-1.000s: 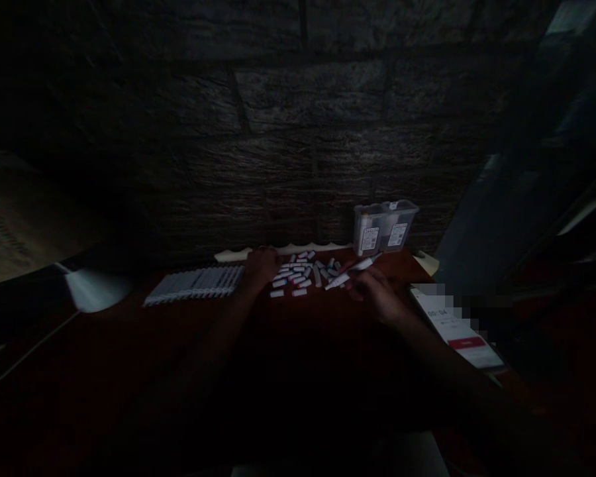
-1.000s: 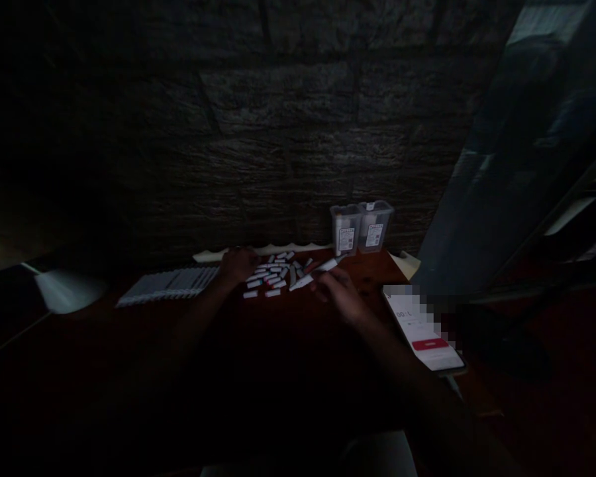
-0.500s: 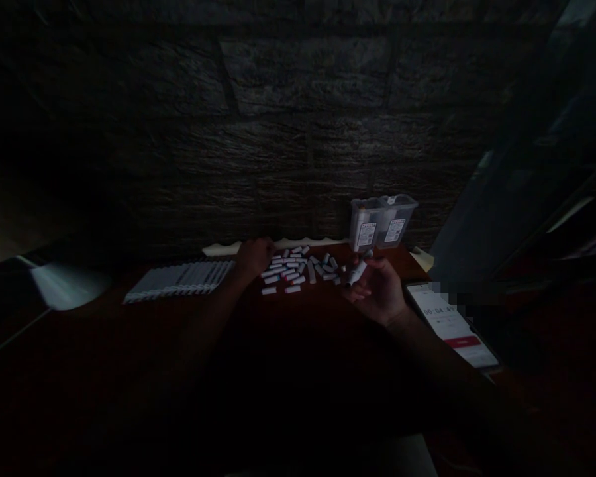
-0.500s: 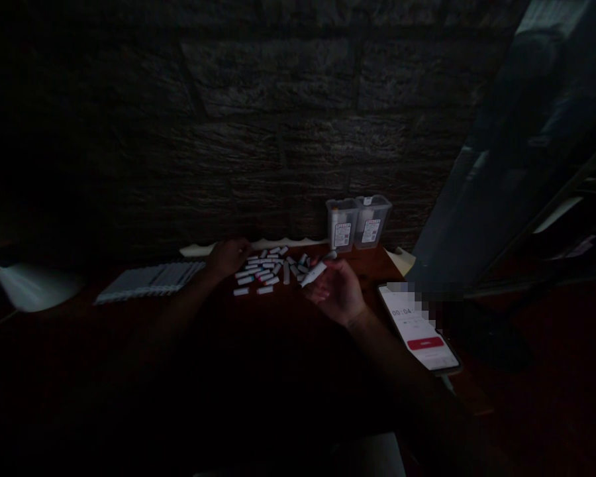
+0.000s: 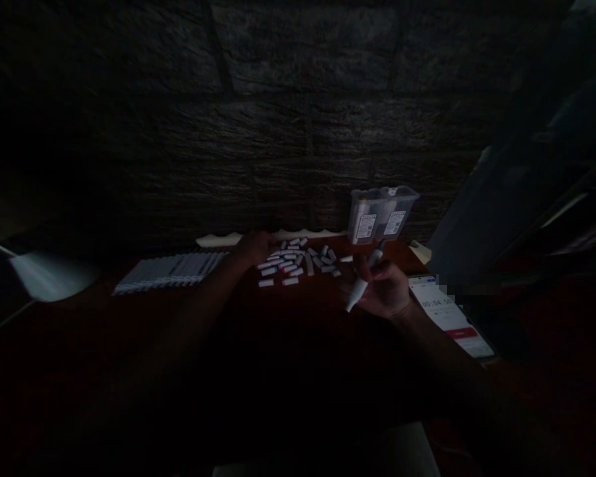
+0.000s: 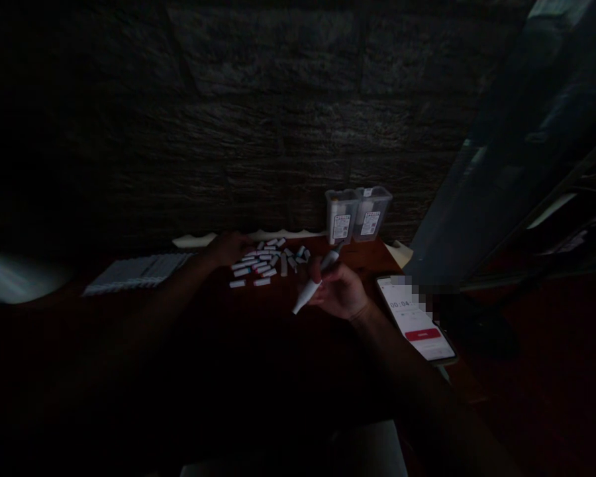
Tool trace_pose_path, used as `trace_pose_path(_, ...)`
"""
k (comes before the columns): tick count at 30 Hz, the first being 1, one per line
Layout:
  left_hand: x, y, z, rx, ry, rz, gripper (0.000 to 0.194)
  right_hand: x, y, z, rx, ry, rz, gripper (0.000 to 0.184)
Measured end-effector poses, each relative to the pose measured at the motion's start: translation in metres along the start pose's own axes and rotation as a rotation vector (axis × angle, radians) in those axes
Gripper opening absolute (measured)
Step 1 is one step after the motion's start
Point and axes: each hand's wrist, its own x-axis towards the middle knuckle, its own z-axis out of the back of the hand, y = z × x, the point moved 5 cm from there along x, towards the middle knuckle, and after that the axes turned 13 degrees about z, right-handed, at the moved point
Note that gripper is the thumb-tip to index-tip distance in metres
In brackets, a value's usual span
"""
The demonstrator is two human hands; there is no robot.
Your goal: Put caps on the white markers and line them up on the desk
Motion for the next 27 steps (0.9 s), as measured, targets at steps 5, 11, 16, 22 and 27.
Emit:
trace_pose_path(5, 0.015, 0.013, -0.009, 0.006, 0.052, -0.057, 0.026, 0.0, 0.003, 0.0, 0.013, 0.039, 0.006, 0.022)
trace_pose_path(11, 0.017, 0.019, -0.008, 0.075, 0.01, -0.074, 0.025, -0.002, 0.006, 0.001, -0.055, -0.011, -0.007, 0.026)
trace_pose_path(16, -0.033, 0.006, 0.018, -0.23, -0.179, -0.113, 0.023, -0.001, 0.008, 0.007, -0.18, -0.198, -0.008, 0.018)
trace_pose_path(22, -0.128, -0.029, 0.007, -0.725, -0.041, -0.298, 0.027, 0.003, 0.015, 0.019, -0.508, -0.5, 0.149, 0.024)
trace_pose_path(27, -0.144, -0.044, -0.005, -0.865, -0.033, -0.343, 0.022, -0.002, 0.005, 0.022, -0.857, -0.467, 0.111, 0.04)
